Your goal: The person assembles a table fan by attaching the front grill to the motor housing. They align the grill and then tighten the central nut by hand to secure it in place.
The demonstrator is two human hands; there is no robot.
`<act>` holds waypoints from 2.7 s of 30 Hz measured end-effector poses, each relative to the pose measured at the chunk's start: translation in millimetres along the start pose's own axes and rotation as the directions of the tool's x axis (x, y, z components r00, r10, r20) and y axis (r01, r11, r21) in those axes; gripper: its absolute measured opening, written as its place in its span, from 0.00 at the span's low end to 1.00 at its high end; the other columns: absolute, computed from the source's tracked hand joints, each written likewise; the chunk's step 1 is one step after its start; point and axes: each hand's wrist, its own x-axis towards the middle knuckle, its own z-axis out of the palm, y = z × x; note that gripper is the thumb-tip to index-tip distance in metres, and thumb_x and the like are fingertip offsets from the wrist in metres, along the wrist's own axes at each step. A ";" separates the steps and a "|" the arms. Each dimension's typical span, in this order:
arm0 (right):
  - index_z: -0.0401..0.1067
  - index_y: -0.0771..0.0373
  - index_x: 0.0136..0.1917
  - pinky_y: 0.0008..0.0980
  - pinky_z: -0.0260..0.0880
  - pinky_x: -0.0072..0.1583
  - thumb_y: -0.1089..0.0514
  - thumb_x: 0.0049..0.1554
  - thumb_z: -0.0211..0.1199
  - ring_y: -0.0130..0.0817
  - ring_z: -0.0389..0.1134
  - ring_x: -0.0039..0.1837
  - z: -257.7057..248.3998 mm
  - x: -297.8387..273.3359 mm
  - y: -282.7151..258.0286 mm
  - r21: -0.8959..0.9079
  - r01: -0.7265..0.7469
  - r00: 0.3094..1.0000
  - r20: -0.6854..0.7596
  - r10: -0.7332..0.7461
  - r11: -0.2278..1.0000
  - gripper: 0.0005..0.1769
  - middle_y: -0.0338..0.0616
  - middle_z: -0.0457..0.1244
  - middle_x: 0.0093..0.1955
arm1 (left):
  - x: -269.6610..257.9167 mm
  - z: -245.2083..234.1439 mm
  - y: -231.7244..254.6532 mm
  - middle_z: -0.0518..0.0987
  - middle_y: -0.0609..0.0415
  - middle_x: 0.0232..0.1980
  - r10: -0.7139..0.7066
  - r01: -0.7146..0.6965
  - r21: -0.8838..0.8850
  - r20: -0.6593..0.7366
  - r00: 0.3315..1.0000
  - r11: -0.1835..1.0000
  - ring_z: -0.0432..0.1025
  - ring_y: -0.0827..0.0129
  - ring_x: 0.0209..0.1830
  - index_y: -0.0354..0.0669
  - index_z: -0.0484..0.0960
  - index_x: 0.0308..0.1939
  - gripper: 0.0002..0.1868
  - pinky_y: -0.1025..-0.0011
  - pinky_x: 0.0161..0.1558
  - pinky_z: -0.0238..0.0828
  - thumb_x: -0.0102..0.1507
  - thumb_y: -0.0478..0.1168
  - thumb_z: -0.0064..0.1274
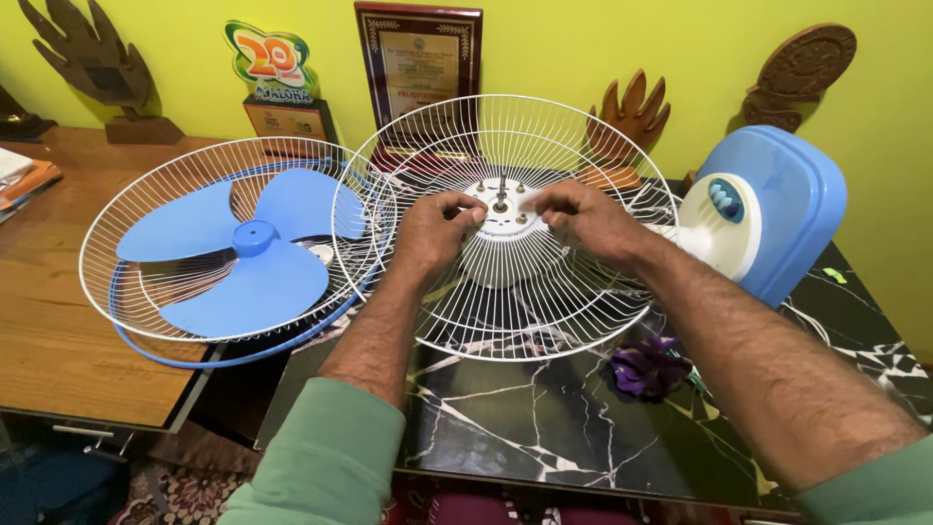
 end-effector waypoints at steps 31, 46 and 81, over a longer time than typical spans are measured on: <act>0.62 0.66 0.60 0.49 0.74 0.54 0.48 0.63 0.51 0.49 0.70 0.54 11.8 8.6 -57.9 -0.919 0.375 0.914 0.346 -0.211 0.117 0.20 0.55 0.63 0.53 | 9.9 3.2 -11.4 0.84 0.57 0.34 0.070 -0.071 -0.073 -0.023 0.997 0.995 0.72 0.77 0.29 0.43 0.88 0.47 0.10 0.74 0.33 0.71 0.63 0.38 0.60; 0.69 0.66 0.48 0.42 0.75 0.41 0.50 0.67 0.47 0.38 0.70 0.35 25.1 23.7 -44.9 -0.949 0.293 0.941 0.264 -0.212 0.116 0.18 0.48 0.67 0.36 | 7.5 1.7 -9.5 0.85 0.59 0.36 -0.011 0.012 -0.119 0.002 1.000 0.993 0.70 0.79 0.27 0.47 0.89 0.47 0.09 0.78 0.30 0.71 0.63 0.38 0.58; 0.75 0.63 0.40 0.50 0.74 0.42 0.46 0.66 0.47 0.44 0.68 0.30 35.1 15.3 -25.4 -0.909 0.209 0.923 0.062 -0.380 0.360 0.24 0.48 0.66 0.28 | 0.4 5.7 -11.3 0.83 0.57 0.32 0.079 -0.084 -0.087 -0.061 0.995 0.993 0.70 0.78 0.26 0.48 0.90 0.46 0.09 0.77 0.28 0.69 0.63 0.37 0.61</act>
